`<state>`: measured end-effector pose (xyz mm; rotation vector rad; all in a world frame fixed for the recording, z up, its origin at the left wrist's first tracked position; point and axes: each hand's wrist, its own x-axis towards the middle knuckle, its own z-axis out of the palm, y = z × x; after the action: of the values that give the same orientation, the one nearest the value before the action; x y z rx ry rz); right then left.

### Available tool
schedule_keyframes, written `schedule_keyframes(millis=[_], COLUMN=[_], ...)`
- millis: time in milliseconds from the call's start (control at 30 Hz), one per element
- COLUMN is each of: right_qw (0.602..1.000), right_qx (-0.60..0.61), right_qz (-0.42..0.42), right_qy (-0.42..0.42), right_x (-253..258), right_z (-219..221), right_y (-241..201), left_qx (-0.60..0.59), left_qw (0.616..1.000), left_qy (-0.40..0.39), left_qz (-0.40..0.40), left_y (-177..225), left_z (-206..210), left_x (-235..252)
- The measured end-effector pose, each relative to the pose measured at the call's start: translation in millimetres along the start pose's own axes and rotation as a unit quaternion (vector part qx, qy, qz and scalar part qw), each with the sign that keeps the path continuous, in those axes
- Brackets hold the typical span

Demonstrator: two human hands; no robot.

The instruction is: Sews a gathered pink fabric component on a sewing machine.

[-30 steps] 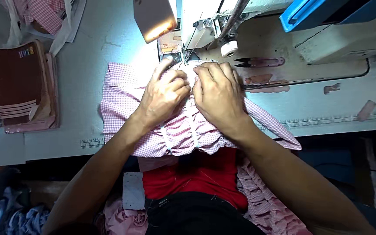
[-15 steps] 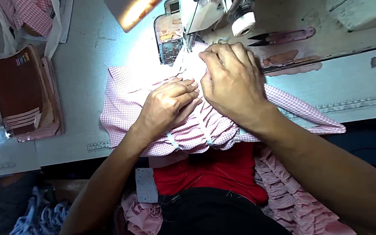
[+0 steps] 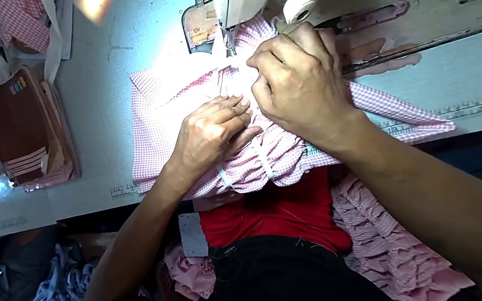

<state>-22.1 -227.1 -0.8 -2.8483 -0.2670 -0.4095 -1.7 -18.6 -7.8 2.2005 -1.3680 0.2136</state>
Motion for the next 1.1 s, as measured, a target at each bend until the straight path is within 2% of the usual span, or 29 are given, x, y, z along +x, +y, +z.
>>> schedule_keyframes(millis=[100, 233, 433, 600, 767, 933, 1100], right_qw=[1.000, 0.999, 0.999, 0.999, 0.999, 0.999, 1.000], right_qx=[-0.009, 0.034, 0.020, 0.034, 0.003, 0.032, 0.006], right_qz=[0.010, -0.031, 0.009, -0.031, 0.008, -0.042, -0.004], right_qy=[-0.013, 0.024, -0.048, -0.001, -0.046, -0.007, -0.026], right_x=[-3, -4, -4, -6, -4, -6, -5], right_z=[-2, -3, -10, -8, -12, -10, -12], right_y=[3, 7, 4, 8, 6, 9, 9], left_qx=[0.002, -0.001, 0.011, 0.012, 0.016, 0.019, 0.019], left_qw=[1.000, 1.000, 1.000, 1.000, 0.999, 0.999, 0.998], left_qy=[-0.006, -0.012, -0.011, -0.016, -0.014, -0.016, -0.027], left_qz=[-0.002, -0.007, -0.020, -0.024, -0.031, -0.043, -0.060], left_y=[2, 8, 16, 18, 21, 22, 25], left_z=[0, -1, -1, -1, -1, -1, -1], left_x=[0, -2, -2, -2, -3, 1, -1])
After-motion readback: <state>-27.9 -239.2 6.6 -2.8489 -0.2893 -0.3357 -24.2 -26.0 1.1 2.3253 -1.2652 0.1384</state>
